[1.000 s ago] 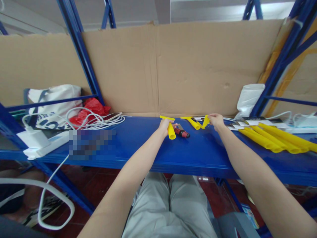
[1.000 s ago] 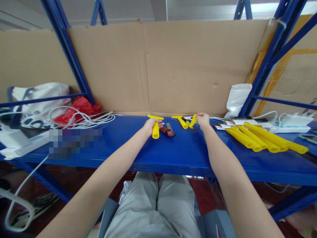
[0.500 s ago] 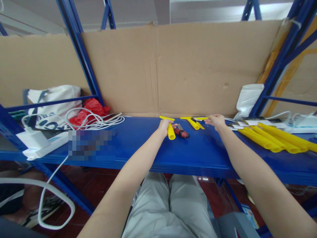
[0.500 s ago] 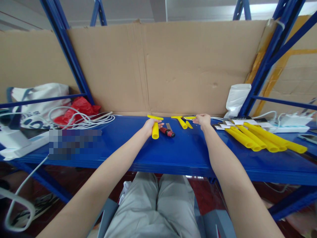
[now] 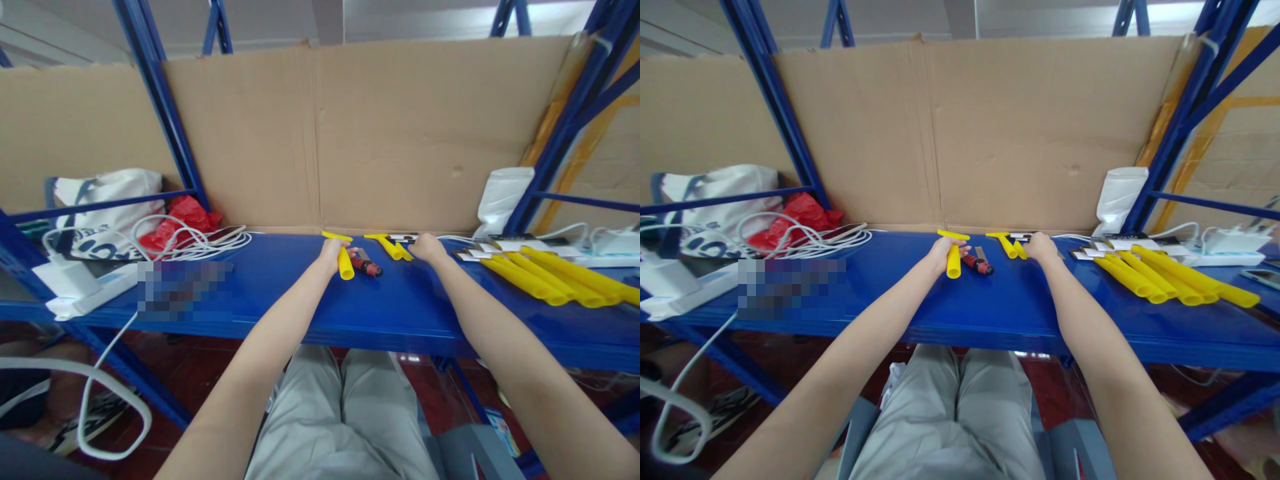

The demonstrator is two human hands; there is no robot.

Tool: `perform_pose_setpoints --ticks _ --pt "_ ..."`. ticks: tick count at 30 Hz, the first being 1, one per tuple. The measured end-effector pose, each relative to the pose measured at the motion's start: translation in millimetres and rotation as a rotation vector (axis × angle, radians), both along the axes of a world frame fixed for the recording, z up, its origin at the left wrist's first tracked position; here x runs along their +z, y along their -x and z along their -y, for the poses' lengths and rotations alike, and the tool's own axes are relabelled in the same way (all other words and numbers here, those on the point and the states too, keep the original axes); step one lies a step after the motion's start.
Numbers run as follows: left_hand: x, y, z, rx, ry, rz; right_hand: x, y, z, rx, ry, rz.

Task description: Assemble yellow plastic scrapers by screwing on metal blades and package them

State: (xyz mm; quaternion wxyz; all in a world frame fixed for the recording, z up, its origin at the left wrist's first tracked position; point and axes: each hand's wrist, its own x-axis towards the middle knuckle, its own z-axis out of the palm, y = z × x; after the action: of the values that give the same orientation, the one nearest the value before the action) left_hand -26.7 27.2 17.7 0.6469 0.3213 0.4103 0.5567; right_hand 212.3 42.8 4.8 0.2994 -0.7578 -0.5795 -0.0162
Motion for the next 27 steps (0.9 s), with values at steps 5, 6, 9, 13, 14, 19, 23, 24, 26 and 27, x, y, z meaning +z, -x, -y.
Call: perform_pose_setpoints --ticks 5,6,9,13,14,19,23,24,26,27 --pt "0.6 0 0 0.002 0.015 -0.011 8 30 14 0.245 -0.094 0.33" --pt "0.6 0 0 0.004 0.016 -0.014 8 38 16 0.306 -0.129 0.36" --pt "0.4 0 -1 0.007 0.023 -0.014 3 61 19 0.442 -0.132 0.425" --pt "-0.6 -1 -3 0.013 0.039 0.021 -6 81 16 0.532 -0.021 0.504" --pt "-0.9 -1 -4 0.014 0.038 0.026 -7 83 15 0.527 0.004 0.511" --pt "-0.8 -1 -4 0.007 0.027 0.012 -2 86 15 0.429 0.095 0.463" --pt "-0.4 -1 -2 0.014 0.035 0.032 7 86 21 0.316 0.239 0.41" --pt "-0.5 -1 -2 0.013 0.039 0.04 9 86 22 0.299 0.259 0.41" --pt "-0.8 0 -3 0.008 0.048 0.045 10 86 24 0.271 0.279 0.416" --pt "-1.0 0 -3 0.003 0.051 0.041 10 86 24 0.261 0.282 0.419"
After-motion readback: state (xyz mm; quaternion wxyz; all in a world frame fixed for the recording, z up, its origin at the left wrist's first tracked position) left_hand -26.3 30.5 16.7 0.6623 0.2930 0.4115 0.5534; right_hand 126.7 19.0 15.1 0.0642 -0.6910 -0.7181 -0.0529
